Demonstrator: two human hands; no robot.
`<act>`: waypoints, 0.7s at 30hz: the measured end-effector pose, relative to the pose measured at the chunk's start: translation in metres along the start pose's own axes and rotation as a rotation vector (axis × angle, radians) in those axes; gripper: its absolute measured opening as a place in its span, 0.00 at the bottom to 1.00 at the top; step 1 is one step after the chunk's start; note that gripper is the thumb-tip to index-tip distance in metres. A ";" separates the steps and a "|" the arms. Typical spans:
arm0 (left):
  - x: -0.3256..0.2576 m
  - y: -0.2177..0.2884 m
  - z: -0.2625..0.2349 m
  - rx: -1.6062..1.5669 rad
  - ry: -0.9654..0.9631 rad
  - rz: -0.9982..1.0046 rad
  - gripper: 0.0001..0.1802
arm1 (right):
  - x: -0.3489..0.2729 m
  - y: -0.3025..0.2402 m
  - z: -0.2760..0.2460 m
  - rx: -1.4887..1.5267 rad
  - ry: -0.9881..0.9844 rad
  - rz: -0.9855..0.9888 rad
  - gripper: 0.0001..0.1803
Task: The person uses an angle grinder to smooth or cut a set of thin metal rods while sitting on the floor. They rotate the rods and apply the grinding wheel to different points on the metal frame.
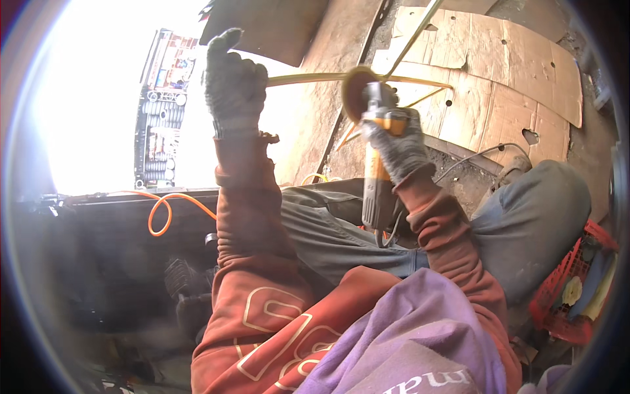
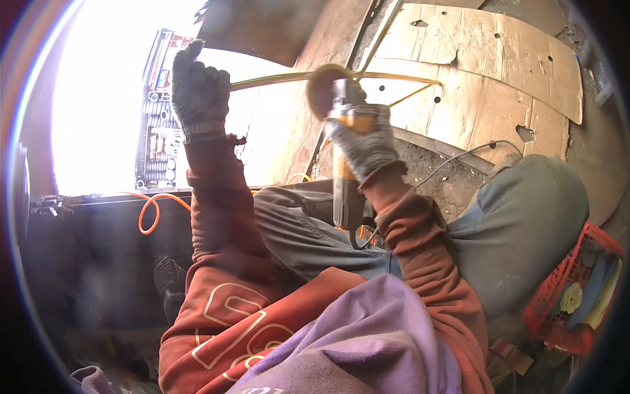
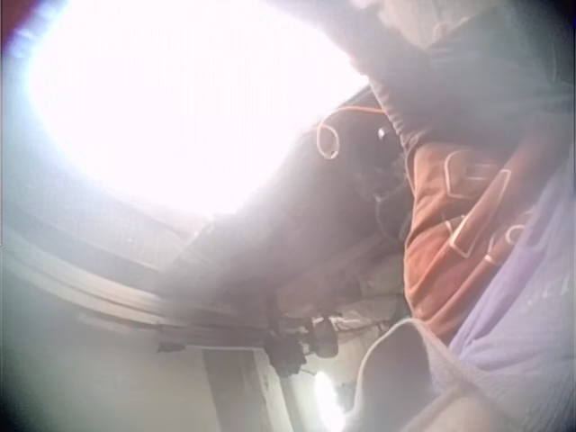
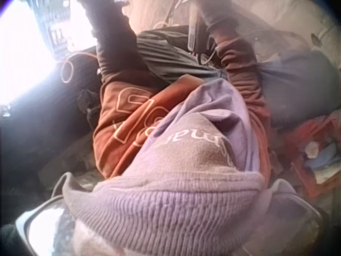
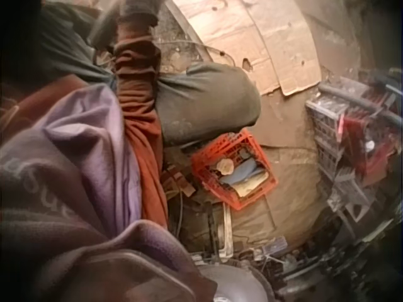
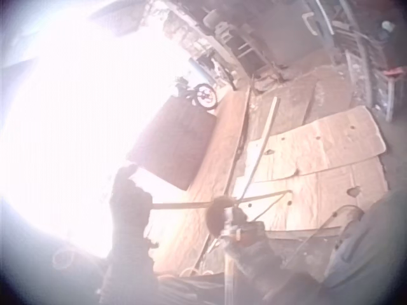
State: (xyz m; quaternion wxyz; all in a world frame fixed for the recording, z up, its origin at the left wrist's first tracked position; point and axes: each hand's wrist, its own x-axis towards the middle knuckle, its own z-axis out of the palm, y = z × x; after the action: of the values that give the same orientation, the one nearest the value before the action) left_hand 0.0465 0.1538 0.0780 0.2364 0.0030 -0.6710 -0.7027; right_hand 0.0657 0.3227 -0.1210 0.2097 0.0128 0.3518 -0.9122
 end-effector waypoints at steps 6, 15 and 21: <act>-0.005 -0.004 -0.027 0.015 -0.122 -0.007 0.20 | -0.030 0.005 0.030 -0.175 -0.184 -0.115 0.28; 0.001 -0.011 -0.018 0.096 0.098 0.030 0.17 | 0.005 0.017 -0.006 0.134 -0.066 0.066 0.26; -0.010 -0.005 -0.017 -0.002 0.134 -0.003 0.17 | -0.003 0.022 0.009 -0.021 -0.167 -0.027 0.25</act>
State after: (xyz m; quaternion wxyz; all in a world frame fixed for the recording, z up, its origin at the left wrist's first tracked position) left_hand 0.0591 0.1408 0.0684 0.2797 0.0512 -0.6530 -0.7019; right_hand 0.0784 0.3037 -0.1273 0.2262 -0.0700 0.3429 -0.9091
